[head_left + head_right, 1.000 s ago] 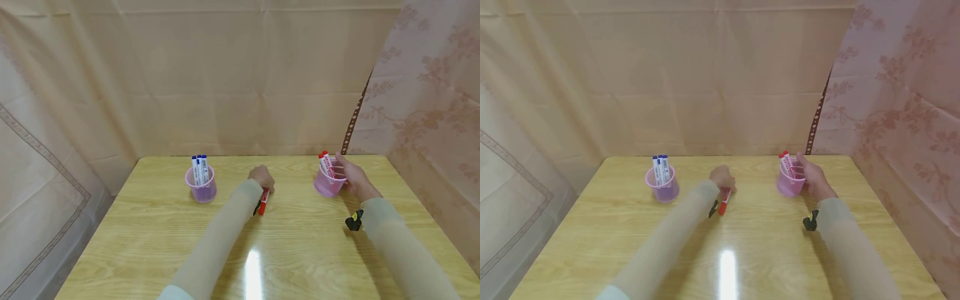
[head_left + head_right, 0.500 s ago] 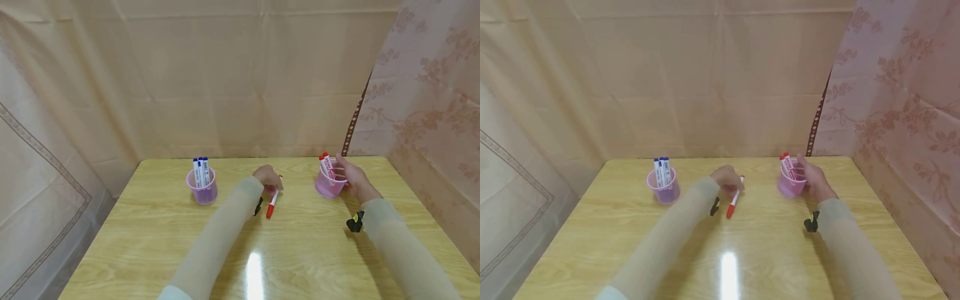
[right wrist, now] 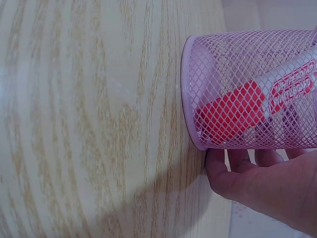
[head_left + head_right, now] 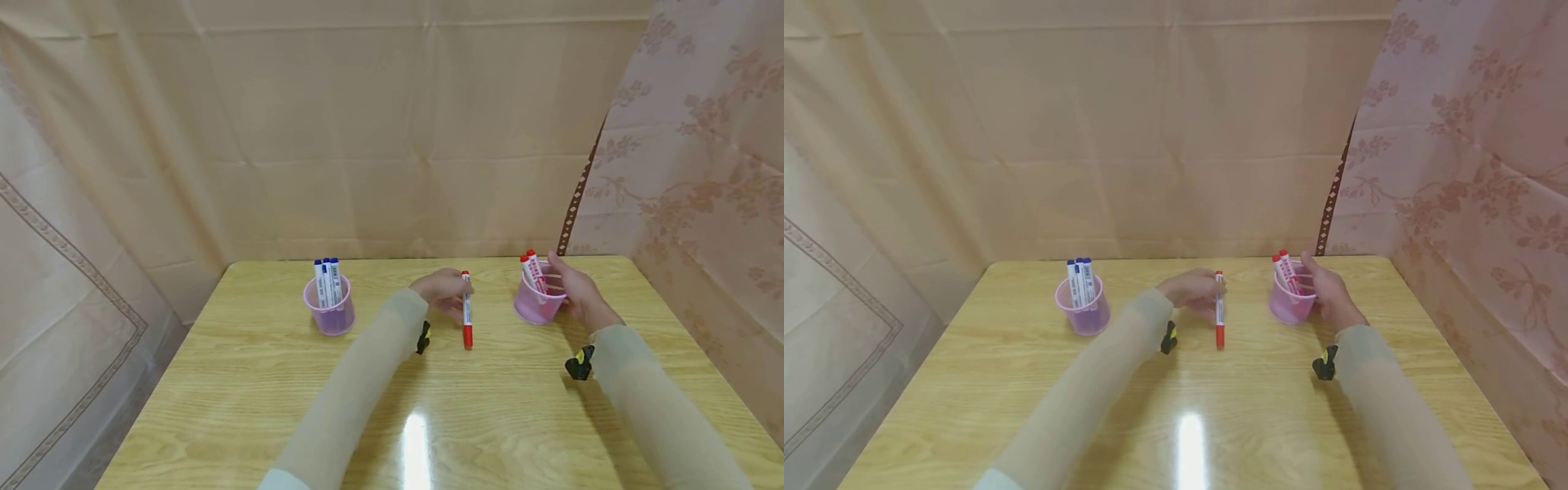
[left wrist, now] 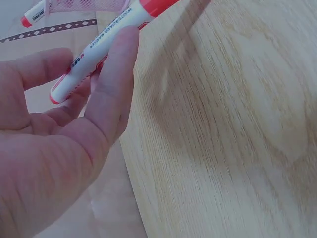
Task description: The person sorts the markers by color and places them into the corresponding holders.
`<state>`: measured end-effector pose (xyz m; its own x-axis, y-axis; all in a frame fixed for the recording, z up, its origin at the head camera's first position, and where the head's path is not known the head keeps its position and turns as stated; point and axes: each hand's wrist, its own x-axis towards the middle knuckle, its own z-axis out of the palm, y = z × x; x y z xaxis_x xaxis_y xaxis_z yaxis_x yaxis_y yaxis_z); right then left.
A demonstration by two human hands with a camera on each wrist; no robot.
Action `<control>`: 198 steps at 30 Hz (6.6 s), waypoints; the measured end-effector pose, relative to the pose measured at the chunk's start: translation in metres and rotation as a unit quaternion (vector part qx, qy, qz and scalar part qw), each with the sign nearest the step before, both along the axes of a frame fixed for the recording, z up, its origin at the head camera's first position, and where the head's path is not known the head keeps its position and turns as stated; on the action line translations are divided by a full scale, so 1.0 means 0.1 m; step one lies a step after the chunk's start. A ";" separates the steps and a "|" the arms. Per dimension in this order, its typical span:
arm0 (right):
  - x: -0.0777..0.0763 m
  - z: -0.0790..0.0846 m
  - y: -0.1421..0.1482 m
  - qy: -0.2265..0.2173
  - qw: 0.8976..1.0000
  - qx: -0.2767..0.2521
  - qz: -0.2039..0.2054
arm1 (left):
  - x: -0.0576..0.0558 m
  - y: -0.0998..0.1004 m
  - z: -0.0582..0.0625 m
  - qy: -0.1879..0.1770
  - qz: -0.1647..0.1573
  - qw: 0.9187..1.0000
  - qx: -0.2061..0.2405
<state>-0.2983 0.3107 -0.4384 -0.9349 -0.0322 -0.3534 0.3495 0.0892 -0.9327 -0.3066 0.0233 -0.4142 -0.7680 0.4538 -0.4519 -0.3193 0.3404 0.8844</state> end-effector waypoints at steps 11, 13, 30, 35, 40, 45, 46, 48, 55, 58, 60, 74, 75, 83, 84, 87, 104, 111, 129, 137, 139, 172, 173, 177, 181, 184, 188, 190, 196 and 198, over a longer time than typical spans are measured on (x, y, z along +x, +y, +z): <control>0.01 0.00 0.00 0.001 1.000 0.004 -0.003 | -0.02 0.10 0.06 0.031 0.007 0.998 0.055; 0.01 0.00 0.00 0.002 1.000 0.002 -0.002 | -0.01 0.12 0.09 0.036 0.010 0.997 0.066; 0.01 0.00 0.02 0.003 1.000 -0.004 0.000 | 0.08 0.38 0.32 0.059 -0.006 0.993 0.103; 0.01 0.01 0.02 0.006 1.000 0.009 0.001 | 0.11 0.49 0.38 0.057 -0.033 0.993 0.099; 0.02 0.02 0.02 0.001 1.000 0.011 0.002 | 0.14 0.60 0.46 0.053 -0.045 0.993 0.091; 0.02 0.04 0.03 0.001 1.000 0.016 0.002 | 0.14 0.68 0.52 0.049 -0.045 0.994 0.082; 0.02 0.04 0.04 0.001 1.000 0.015 0.002 | 0.13 0.69 0.53 0.048 -0.044 0.995 0.081; 0.01 0.04 0.04 0.001 1.000 0.013 0.004 | 0.12 0.70 0.54 0.046 -0.043 0.995 0.081; 0.01 0.00 0.03 0.006 1.000 0.004 0.002 | 0.11 0.73 0.54 0.031 -0.043 0.994 0.100; 0.01 0.00 0.02 0.007 1.000 0.007 -0.001 | 0.11 0.74 0.51 0.007 -0.048 0.993 0.109; 0.02 0.00 0.02 0.007 1.000 0.009 -0.003 | 0.11 0.75 0.50 0.003 -0.049 0.993 0.108; 0.03 0.02 0.00 0.015 1.000 -0.003 -0.007 | 0.09 0.82 0.65 0.038 -0.024 0.990 0.131; 0.03 0.02 0.00 0.015 1.000 -0.002 -0.008 | 0.09 0.83 0.66 0.039 -0.018 0.990 0.133; 0.02 0.03 0.00 0.006 1.000 0.010 -0.006 | 0.08 0.85 0.71 0.044 0.008 0.988 0.147; 0.03 0.03 0.00 0.006 1.000 0.011 -0.007 | 0.08 0.85 0.72 0.045 0.011 0.988 0.147; 0.04 0.03 0.00 0.006 1.000 0.024 -0.005 | 0.09 0.85 0.74 0.048 0.027 0.988 0.146; 0.08 0.03 0.04 -0.004 1.000 0.017 -0.016 | 0.17 1.00 0.65 0.111 0.141 0.969 0.167; 0.07 0.03 0.02 0.001 1.000 0.002 -0.013 | 0.19 1.00 0.65 0.128 0.194 0.953 0.194; 0.08 0.05 0.00 0.001 1.000 -0.004 -0.008 | 0.20 0.99 0.60 0.149 0.244 0.937 0.199; 0.07 0.03 0.03 0.003 1.000 0.000 -0.006 | 0.19 0.99 0.55 0.150 0.237 0.937 0.206; 0.07 0.03 0.03 0.005 1.000 0.000 -0.006 | 0.19 0.98 0.54 0.152 0.233 0.938 0.207; 0.07 0.04 0.02 0.007 1.000 -0.001 -0.006 | 0.16 0.98 0.45 0.144 0.219 0.939 0.224; 0.07 0.04 0.02 0.006 1.000 -0.004 -0.006 | 0.16 0.98 0.45 0.143 0.221 0.938 0.225; 0.06 0.04 0.02 0.005 1.000 -0.006 -0.009 | 0.17 0.98 0.45 0.139 0.223 0.939 0.220; 0.06 0.03 0.02 0.006 1.000 -0.006 -0.010 | 0.18 0.98 0.45 0.143 0.213 0.946 0.200; 0.06 0.02 0.02 0.007 1.000 -0.007 -0.007 | 0.18 0.98 0.44 0.146 0.204 0.950 0.187; 0.05 0.01 0.02 0.011 1.000 -0.007 -0.004 | 0.18 0.99 0.43 0.146 0.202 0.950 0.188; 0.05 0.01 0.03 0.010 1.000 -0.004 -0.004 | 0.19 0.99 0.42 0.146 0.202 0.950 0.190; 0.07 0.05 0.02 0.001 1.000 0.000 -0.011 | 0.19 1.01 0.39 0.150 0.196 0.950 0.192; 0.07 0.05 0.02 0.000 1.000 -0.001 -0.012 | 0.19 1.01 0.38 0.151 0.193 0.950 0.192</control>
<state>-0.2910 0.3126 -0.4330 -0.9353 -0.0105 -0.3536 0.3518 0.0792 -0.9327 -0.2880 0.1243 -0.3762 -0.9792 0.1985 -0.0424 -0.0666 -0.1170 0.9909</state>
